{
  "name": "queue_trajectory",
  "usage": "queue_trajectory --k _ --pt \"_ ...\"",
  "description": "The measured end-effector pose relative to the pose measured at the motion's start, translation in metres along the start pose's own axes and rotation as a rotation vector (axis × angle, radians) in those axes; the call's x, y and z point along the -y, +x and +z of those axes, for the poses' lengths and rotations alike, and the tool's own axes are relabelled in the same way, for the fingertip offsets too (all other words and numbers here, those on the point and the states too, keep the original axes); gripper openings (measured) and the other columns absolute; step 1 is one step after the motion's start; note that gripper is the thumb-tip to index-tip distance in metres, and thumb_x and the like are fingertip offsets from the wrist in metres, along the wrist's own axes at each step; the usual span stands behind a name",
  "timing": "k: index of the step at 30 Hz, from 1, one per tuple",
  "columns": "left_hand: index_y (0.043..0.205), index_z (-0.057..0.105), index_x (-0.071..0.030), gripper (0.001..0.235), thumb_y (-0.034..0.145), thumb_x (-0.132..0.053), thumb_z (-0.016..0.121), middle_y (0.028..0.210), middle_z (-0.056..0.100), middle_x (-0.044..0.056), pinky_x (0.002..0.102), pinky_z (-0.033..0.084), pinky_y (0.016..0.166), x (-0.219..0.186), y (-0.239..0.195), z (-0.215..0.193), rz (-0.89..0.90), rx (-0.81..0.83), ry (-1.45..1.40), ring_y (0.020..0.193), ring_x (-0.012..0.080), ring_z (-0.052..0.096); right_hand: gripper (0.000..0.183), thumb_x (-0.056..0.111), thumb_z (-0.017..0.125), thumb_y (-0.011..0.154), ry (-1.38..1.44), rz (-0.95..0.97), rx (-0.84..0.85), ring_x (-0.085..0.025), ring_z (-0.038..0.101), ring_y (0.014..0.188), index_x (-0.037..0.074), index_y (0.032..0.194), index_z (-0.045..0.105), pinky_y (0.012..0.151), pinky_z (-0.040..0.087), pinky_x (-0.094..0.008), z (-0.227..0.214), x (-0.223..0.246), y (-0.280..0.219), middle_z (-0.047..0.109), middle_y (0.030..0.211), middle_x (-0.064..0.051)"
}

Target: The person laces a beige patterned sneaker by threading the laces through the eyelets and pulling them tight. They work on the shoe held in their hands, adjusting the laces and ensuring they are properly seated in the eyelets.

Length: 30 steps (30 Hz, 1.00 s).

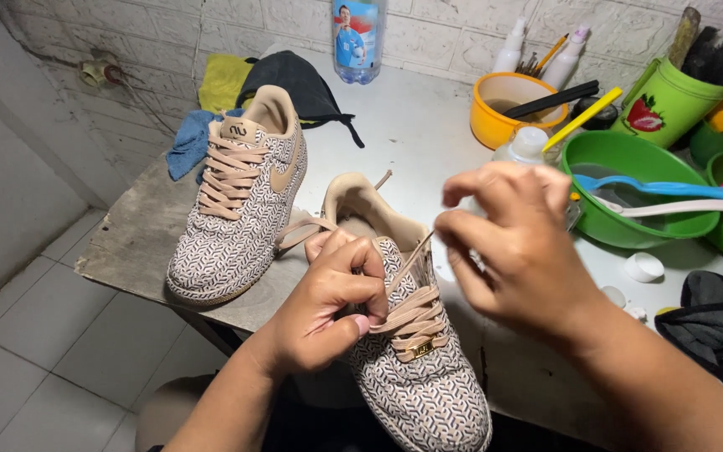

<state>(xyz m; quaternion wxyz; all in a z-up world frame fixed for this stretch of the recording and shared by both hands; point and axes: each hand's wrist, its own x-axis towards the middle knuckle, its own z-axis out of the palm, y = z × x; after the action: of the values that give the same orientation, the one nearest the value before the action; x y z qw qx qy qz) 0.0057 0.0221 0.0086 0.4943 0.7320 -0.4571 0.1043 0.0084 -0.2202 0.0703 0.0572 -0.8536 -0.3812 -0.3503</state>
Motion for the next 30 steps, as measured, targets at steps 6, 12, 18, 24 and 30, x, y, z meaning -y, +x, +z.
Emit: queue_trajectory --k 6,12,18,24,30 --pt "0.093 0.061 -0.014 0.037 0.095 -0.044 0.039 0.088 0.053 -0.002 0.038 0.023 0.09 0.002 -0.001 0.003 0.036 -0.06 -0.027 0.089 0.0178 0.043 0.007 0.016 0.07 0.092 -0.192 0.11 -0.031 -0.036 0.053 0.112 0.01 0.095 0.066 0.09 0.033 -0.052 -0.01 -0.014 -0.006 0.062 0.116 -0.008" --pt "0.092 0.055 -0.016 0.023 0.09 -0.036 0.043 0.085 0.056 -0.005 0.037 0.026 0.091 0.005 0.004 0.006 -0.01 -0.098 0.026 0.086 0.017 0.046 0.008 0.017 0.062 0.09 -0.152 0.191 0.026 -0.032 0.05 0.1 0.014 0.083 0.062 0.086 0.033 -0.047 -0.02 -0.019 -0.006 0.06 0.111 0.0" --pt "0.102 0.065 -0.02 0.032 0.095 -0.044 0.044 0.083 0.057 -0.006 0.036 0.032 0.093 0.0 0.017 -0.01 -0.162 -0.174 0.165 0.086 0.0144 0.054 0.026 0.023 0.058 0.1 0.82 0.524 0.333 -0.012 0.062 0.081 0.005 0.086 0.07 0.077 0.047 -0.026 -0.054 -0.032 -0.003 0.067 0.085 -0.002" --pt "0.103 0.07 -0.019 0.052 0.104 -0.043 0.024 0.103 0.07 -0.002 0.04 0.024 0.095 -0.017 0.03 -0.021 -0.187 0.005 0.302 0.106 0.0199 0.06 0.037 0.026 0.058 0.095 1.17 0.625 0.029 -0.022 0.044 0.049 0.01 0.066 0.042 0.055 0.046 -0.035 -0.073 -0.063 -0.02 0.024 0.055 0.003" --pt "0.118 0.068 -0.018 0.035 0.103 -0.038 0.043 0.111 0.073 -0.003 0.038 0.032 0.1 -0.038 0.034 -0.024 -0.084 0.133 0.193 0.104 0.0154 0.066 0.041 0.038 0.043 0.117 1.402 0.545 -0.123 -0.01 0.027 0.047 0.024 0.079 0.043 0.067 0.043 -0.032 -0.062 -0.143 -0.057 0.021 0.062 0.005"
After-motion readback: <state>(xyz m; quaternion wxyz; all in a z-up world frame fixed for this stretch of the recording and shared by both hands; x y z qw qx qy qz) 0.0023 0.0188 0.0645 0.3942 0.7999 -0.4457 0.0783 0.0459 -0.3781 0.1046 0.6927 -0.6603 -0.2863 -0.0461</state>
